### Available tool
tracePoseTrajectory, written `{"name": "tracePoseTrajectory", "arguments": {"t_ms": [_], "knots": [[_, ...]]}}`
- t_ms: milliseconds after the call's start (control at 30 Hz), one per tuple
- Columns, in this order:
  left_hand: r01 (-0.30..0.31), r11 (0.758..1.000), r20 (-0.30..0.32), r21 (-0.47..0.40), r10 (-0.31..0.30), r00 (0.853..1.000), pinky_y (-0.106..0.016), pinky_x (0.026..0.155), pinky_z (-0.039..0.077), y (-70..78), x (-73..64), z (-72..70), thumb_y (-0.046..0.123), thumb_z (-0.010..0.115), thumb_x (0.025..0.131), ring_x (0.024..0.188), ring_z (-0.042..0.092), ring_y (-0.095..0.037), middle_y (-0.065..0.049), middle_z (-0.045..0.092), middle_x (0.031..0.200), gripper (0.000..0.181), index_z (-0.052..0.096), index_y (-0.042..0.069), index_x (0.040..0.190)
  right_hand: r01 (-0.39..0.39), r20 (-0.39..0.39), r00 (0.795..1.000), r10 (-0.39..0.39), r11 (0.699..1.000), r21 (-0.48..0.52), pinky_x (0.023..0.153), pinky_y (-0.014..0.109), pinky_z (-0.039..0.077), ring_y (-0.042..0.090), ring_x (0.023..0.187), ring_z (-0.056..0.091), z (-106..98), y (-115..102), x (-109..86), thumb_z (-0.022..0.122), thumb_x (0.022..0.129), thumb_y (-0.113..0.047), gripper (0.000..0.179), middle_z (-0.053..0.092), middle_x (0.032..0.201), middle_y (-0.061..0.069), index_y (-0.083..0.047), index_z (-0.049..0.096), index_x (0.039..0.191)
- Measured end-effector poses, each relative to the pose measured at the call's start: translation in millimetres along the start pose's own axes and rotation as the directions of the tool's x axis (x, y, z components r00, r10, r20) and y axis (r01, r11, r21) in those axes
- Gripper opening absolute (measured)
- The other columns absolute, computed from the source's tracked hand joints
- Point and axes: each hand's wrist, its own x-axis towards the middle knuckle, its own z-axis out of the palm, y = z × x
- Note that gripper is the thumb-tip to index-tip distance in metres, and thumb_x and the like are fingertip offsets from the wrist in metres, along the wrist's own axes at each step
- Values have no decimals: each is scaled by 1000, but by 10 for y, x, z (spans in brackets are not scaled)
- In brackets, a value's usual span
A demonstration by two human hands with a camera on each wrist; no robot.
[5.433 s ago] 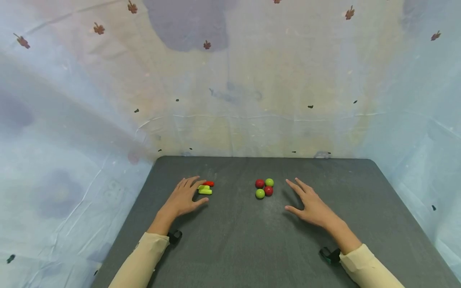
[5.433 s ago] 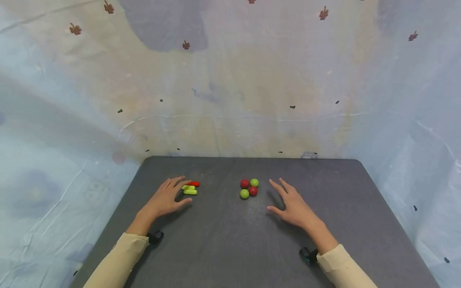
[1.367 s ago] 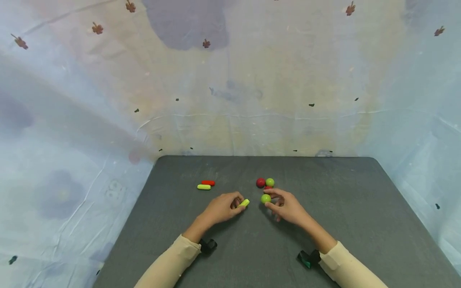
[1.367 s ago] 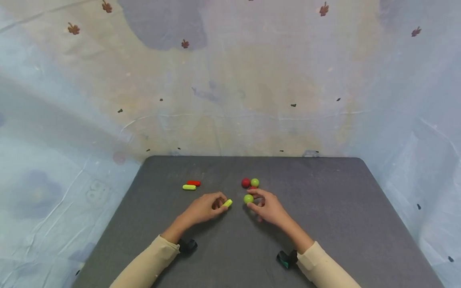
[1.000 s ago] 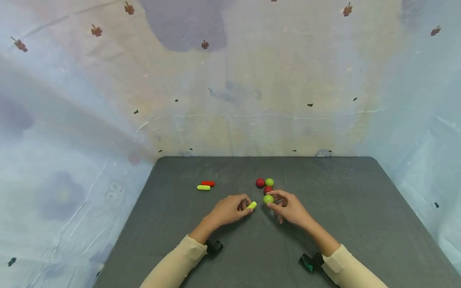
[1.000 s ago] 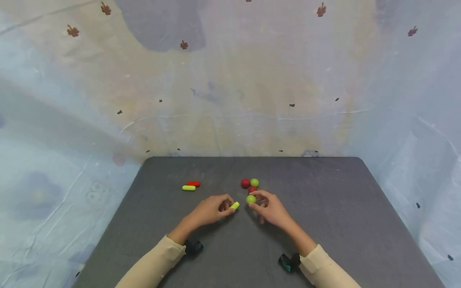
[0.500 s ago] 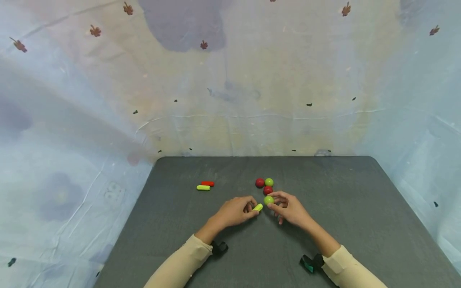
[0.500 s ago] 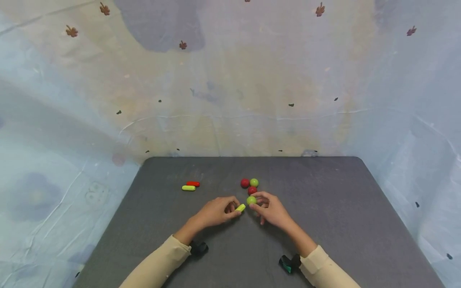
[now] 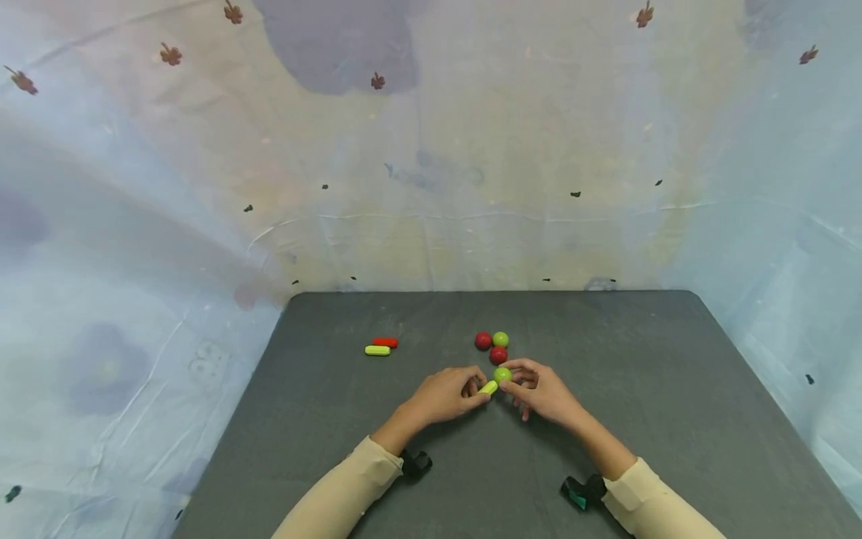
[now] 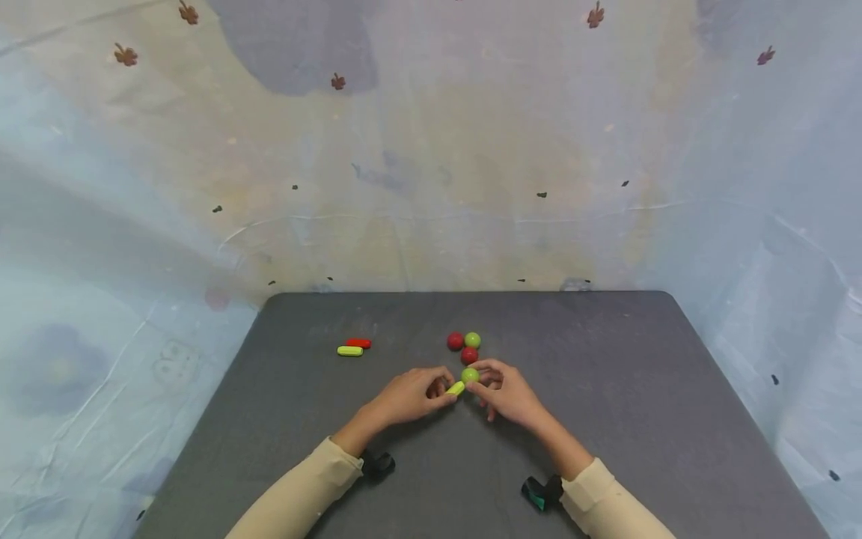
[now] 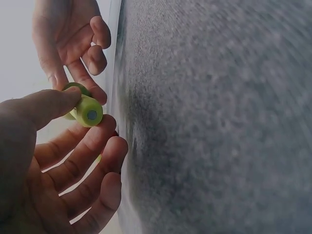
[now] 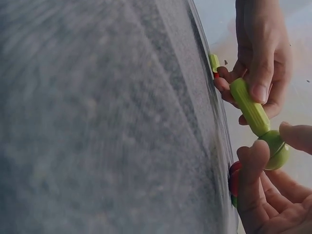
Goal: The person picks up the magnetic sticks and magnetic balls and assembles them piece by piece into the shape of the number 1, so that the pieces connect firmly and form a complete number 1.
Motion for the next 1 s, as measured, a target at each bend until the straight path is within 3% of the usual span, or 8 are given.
{"name": "tracePoseTrajectory", "arguments": {"t_ms": [233,533,1000], "knots": [[2,1000,-9,-18,-2,1000,-25,66,50,18,105,-8,47,65,108,75,59,1,15,69,94,25,72,25,117,-47,-64,997,45,999,-28,48,38,55,25,60,64,-56,32,-13,74,105,-18,40,72,106,25,3,63,137],[47,989,-134,142,-28,991,-28,68,51,35,318,-45,41,73,105,86,62,-5,9,67,110,22,68,26,120,-91,-104,991,86,995,-47,49,36,54,21,60,62,-135,107,-32,75,104,-20,41,73,104,22,3,64,137],[74,963,-170,260,-30,985,-32,77,56,60,617,-20,45,75,102,96,65,-9,3,64,118,36,65,25,130,-89,-117,990,82,994,-56,48,37,53,20,55,59,-252,129,-72,74,105,-20,42,70,101,24,4,62,138]]}}
